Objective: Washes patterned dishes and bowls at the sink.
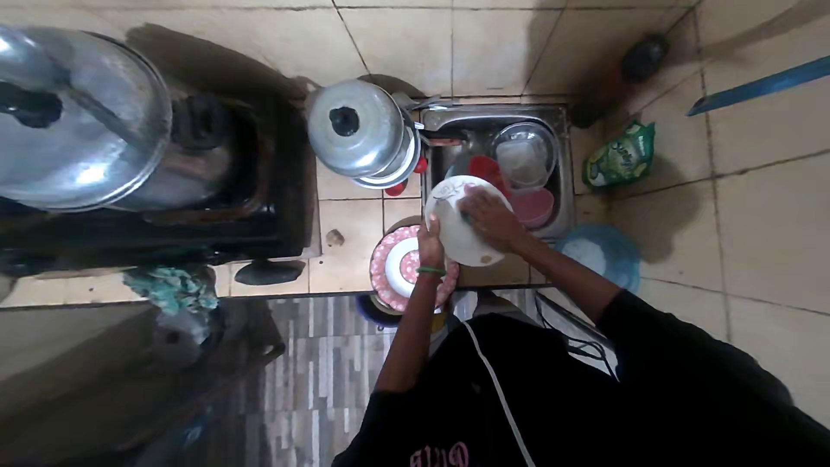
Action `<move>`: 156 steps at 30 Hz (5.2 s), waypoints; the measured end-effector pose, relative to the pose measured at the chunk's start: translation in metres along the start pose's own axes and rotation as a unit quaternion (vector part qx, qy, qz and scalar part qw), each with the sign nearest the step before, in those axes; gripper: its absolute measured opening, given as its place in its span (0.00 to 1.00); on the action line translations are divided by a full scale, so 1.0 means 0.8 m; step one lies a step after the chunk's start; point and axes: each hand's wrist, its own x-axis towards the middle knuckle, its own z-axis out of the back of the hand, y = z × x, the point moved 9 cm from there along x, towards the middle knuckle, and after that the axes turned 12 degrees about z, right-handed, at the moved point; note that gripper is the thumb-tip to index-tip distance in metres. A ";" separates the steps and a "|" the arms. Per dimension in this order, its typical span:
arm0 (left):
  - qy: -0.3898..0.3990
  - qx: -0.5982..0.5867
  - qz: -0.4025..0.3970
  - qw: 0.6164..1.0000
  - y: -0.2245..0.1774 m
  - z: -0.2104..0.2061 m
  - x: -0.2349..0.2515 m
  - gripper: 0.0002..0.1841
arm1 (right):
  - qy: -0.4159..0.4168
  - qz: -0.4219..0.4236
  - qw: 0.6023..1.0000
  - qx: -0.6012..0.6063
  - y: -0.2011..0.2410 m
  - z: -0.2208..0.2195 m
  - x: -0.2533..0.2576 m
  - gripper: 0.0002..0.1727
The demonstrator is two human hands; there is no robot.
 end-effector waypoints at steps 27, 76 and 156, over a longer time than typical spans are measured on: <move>0.100 -0.006 -0.003 0.995 0.002 -0.034 -0.006 0.25 | -0.048 0.050 0.992 0.108 0.048 -0.002 0.018 0.28; 0.015 -0.050 -0.028 0.998 -0.026 0.004 0.005 0.28 | -0.053 -0.094 0.994 -0.024 -0.006 0.027 0.005 0.21; 0.131 -0.119 -0.073 0.981 -0.116 -0.034 -0.023 0.12 | -0.316 -0.255 0.902 0.148 -0.028 0.147 0.057 0.24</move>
